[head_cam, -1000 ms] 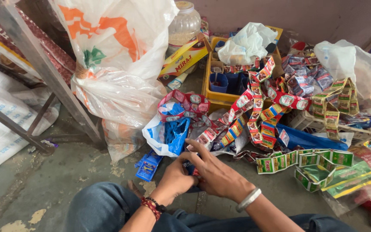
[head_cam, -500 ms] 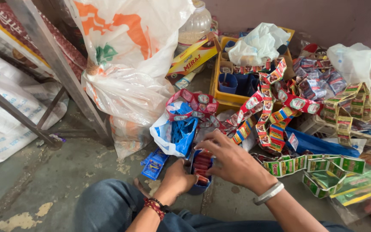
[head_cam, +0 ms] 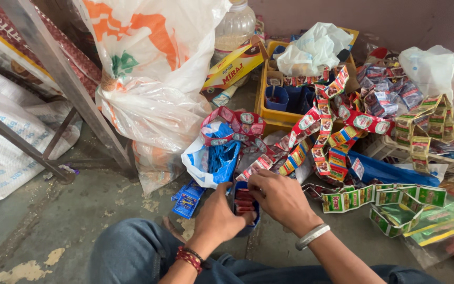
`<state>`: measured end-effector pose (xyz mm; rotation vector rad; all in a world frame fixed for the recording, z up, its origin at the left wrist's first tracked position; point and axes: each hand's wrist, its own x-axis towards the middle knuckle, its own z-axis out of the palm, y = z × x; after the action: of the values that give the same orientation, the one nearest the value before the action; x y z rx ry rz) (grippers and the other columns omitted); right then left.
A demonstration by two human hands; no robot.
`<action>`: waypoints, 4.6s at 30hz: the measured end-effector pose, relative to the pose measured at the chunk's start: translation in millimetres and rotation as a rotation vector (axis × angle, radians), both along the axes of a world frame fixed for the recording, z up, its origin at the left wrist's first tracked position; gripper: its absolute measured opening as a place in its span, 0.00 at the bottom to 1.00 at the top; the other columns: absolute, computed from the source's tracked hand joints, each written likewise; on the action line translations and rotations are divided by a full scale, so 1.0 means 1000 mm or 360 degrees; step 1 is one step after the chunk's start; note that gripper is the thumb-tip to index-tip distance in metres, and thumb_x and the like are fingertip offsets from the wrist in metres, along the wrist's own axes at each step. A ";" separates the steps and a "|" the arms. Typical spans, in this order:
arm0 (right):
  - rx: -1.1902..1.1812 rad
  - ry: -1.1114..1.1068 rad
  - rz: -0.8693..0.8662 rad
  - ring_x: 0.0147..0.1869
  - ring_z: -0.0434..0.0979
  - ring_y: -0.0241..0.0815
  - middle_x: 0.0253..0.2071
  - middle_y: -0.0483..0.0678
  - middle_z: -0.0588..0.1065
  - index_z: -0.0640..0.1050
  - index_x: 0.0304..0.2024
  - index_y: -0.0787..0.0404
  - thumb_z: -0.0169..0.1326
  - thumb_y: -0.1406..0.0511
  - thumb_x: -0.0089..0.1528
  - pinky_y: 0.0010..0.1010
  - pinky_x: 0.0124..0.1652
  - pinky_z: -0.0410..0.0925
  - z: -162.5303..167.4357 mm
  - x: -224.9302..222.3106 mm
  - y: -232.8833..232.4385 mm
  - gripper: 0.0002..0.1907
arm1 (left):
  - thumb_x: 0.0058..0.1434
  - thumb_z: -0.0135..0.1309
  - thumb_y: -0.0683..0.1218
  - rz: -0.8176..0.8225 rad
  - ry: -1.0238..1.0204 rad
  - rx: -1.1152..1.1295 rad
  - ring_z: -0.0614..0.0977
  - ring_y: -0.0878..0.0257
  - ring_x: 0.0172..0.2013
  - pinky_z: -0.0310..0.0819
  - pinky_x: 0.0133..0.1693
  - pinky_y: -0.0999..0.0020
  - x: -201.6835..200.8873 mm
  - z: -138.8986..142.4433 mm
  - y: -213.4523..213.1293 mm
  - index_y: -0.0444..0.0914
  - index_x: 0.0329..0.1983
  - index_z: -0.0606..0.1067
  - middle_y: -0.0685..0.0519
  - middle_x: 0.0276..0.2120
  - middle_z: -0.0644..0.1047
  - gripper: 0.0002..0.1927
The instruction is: The person sits on the floor and sorts small packets by color and type, separating them into piles. They handle red, blue, and pink packets, picking them up and placing them into organized stacks.
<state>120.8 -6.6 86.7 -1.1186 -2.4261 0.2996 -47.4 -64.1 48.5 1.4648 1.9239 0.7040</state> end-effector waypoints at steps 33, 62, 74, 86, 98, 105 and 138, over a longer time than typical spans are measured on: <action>-0.1060 0.0120 -0.0444 0.25 0.85 0.53 0.22 0.52 0.79 0.77 0.39 0.63 0.49 0.60 0.64 0.43 0.32 0.77 -0.026 0.007 -0.026 0.12 | 0.46 0.68 0.53 0.0104 0.0006 0.0342 0.76 0.47 0.47 0.73 0.46 0.53 0.003 -0.018 0.014 0.40 0.56 0.72 0.43 0.45 0.73 0.34; 0.0213 -0.0157 -0.0823 0.44 0.77 0.72 0.36 0.69 0.77 0.76 0.41 0.67 0.45 0.61 0.68 0.60 0.48 0.67 0.044 0.089 0.251 0.15 | 0.63 0.57 0.51 -0.0011 -0.1497 0.0583 0.78 0.68 0.27 0.71 0.28 0.72 -0.029 0.027 0.130 0.37 0.44 0.78 0.55 0.30 0.77 0.13; 0.0100 -0.0089 -0.1099 0.48 0.77 0.64 0.51 0.57 0.76 0.69 0.67 0.52 0.48 0.51 0.66 0.57 0.45 0.69 0.048 0.049 0.228 0.28 | 0.62 0.58 0.51 0.0134 -0.1467 0.0428 0.76 0.70 0.27 0.70 0.29 0.73 -0.028 0.032 0.137 0.37 0.42 0.78 0.56 0.30 0.77 0.13; 0.0254 -0.0474 -0.0855 0.63 0.69 0.51 0.52 0.48 0.76 0.78 0.52 0.57 0.44 0.53 0.70 0.53 0.58 0.63 0.010 0.038 0.209 0.20 | 0.62 0.59 0.50 0.0130 -0.1583 0.0400 0.75 0.70 0.26 0.68 0.28 0.74 -0.024 0.029 0.137 0.37 0.41 0.78 0.55 0.29 0.77 0.12; 0.0097 -0.0525 -0.0830 0.79 0.51 0.58 0.67 0.46 0.69 0.66 0.67 0.57 0.39 0.46 0.69 0.77 0.67 0.29 -0.024 0.039 0.217 0.32 | 0.61 0.60 0.51 0.0068 -0.1475 0.0324 0.76 0.70 0.26 0.69 0.28 0.74 -0.017 0.030 0.137 0.36 0.41 0.79 0.55 0.29 0.78 0.13; 0.0184 -0.0569 -0.0791 0.80 0.46 0.57 0.72 0.46 0.62 0.61 0.71 0.56 0.38 0.44 0.67 0.76 0.66 0.26 -0.037 0.046 0.215 0.36 | 0.61 0.60 0.51 0.0062 -0.1490 0.0266 0.76 0.70 0.26 0.69 0.28 0.74 -0.016 0.030 0.135 0.37 0.41 0.79 0.55 0.28 0.77 0.13; -0.0333 -0.0060 0.0649 0.44 0.83 0.48 0.39 0.51 0.82 0.84 0.40 0.61 0.62 0.70 0.55 0.37 0.45 0.74 0.043 -0.009 0.108 0.10 | 0.63 0.51 0.62 0.0150 -0.2641 0.0267 0.81 0.57 0.35 0.75 0.41 0.63 -0.083 0.038 0.150 0.33 0.43 0.76 0.49 0.33 0.80 0.26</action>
<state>111.3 101.2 130.1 -0.7012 -2.6927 0.6791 -130.6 86.2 86.3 0.3756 0.5936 1.4615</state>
